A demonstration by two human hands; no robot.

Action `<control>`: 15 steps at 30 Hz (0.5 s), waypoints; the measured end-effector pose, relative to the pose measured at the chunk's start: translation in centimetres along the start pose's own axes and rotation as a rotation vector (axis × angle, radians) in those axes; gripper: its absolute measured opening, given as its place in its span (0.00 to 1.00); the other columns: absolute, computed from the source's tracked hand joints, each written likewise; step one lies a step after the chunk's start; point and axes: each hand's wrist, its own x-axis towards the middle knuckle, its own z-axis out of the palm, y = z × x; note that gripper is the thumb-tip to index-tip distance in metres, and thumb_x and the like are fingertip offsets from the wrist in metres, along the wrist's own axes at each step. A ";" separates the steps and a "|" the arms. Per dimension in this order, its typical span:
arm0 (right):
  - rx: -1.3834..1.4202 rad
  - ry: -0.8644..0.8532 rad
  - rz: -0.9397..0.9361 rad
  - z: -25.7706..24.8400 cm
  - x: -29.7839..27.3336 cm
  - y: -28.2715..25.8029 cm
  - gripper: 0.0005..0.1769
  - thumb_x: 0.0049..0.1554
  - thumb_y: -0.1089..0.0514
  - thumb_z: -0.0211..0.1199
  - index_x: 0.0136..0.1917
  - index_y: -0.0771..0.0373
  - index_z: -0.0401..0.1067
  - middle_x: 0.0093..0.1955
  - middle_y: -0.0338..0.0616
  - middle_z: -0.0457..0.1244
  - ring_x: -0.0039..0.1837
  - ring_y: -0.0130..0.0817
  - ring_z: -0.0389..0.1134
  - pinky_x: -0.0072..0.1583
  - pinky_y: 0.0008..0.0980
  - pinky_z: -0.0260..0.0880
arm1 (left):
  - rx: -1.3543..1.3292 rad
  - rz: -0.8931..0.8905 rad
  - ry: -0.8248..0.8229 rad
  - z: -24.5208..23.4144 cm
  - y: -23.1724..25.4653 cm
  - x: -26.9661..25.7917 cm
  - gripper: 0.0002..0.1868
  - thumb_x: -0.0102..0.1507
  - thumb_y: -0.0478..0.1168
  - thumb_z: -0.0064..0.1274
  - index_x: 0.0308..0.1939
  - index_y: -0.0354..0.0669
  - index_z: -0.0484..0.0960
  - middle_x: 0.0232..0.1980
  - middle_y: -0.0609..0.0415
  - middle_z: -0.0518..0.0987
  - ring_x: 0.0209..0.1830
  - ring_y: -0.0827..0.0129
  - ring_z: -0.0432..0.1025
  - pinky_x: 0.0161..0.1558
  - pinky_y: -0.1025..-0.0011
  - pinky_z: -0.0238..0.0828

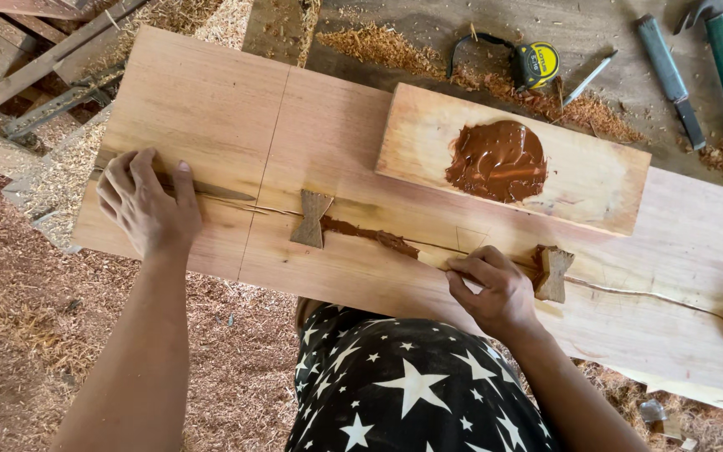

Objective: The person applies wood filler to a crack in a large wooden plank by hand and using a thin wooden stick, then hammers a butterfly inlay into place.

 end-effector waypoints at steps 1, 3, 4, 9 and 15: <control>0.008 -0.031 0.019 -0.1 -0.2 0.1 0.09 0.52 0.57 0.70 0.47 0.60 0.81 0.42 0.41 0.69 0.41 0.31 0.72 0.44 0.32 0.74 | 0.002 0.002 -0.004 0.1 -0.1 0.0 0.23 0.75 0.58 0.50 0.66 0.48 0.70 0.71 0.45 0.62 0.73 0.46 0.50 0.73 0.44 0.42; 0.062 -0.068 0.075 -0.5 -0.6 0.6 0.09 0.53 0.58 0.69 0.48 0.60 0.82 0.42 0.41 0.69 0.40 0.31 0.72 0.43 0.32 0.73 | -0.009 0.025 0.027 0.3 -0.2 0.1 0.23 0.75 0.57 0.51 0.66 0.49 0.70 0.71 0.45 0.62 0.73 0.45 0.51 0.72 0.42 0.44; 0.115 -0.105 0.126 -0.8 -0.7 1.0 0.09 0.54 0.58 0.68 0.49 0.61 0.82 0.42 0.40 0.70 0.40 0.30 0.71 0.43 0.31 0.73 | -0.006 0.030 0.026 0.4 -0.3 0.3 0.23 0.75 0.57 0.51 0.66 0.49 0.70 0.71 0.45 0.62 0.73 0.45 0.51 0.72 0.42 0.44; 0.074 -0.024 0.281 -1.3 -3.3 2.9 0.10 0.58 0.56 0.65 0.50 0.62 0.80 0.44 0.41 0.70 0.41 0.29 0.71 0.42 0.29 0.72 | 0.017 -0.040 -0.015 1.0 -0.7 1.1 0.24 0.73 0.58 0.52 0.66 0.52 0.69 0.71 0.44 0.61 0.71 0.44 0.51 0.68 0.37 0.49; 0.196 0.140 0.594 -2.4 -3.8 4.1 0.14 0.62 0.53 0.63 0.57 0.60 0.78 0.38 0.43 0.69 0.37 0.31 0.68 0.38 0.31 0.68 | 0.009 0.035 -0.024 1.1 -1.8 0.4 0.28 0.74 0.57 0.51 0.71 0.47 0.66 0.72 0.40 0.60 0.73 0.43 0.52 0.69 0.37 0.47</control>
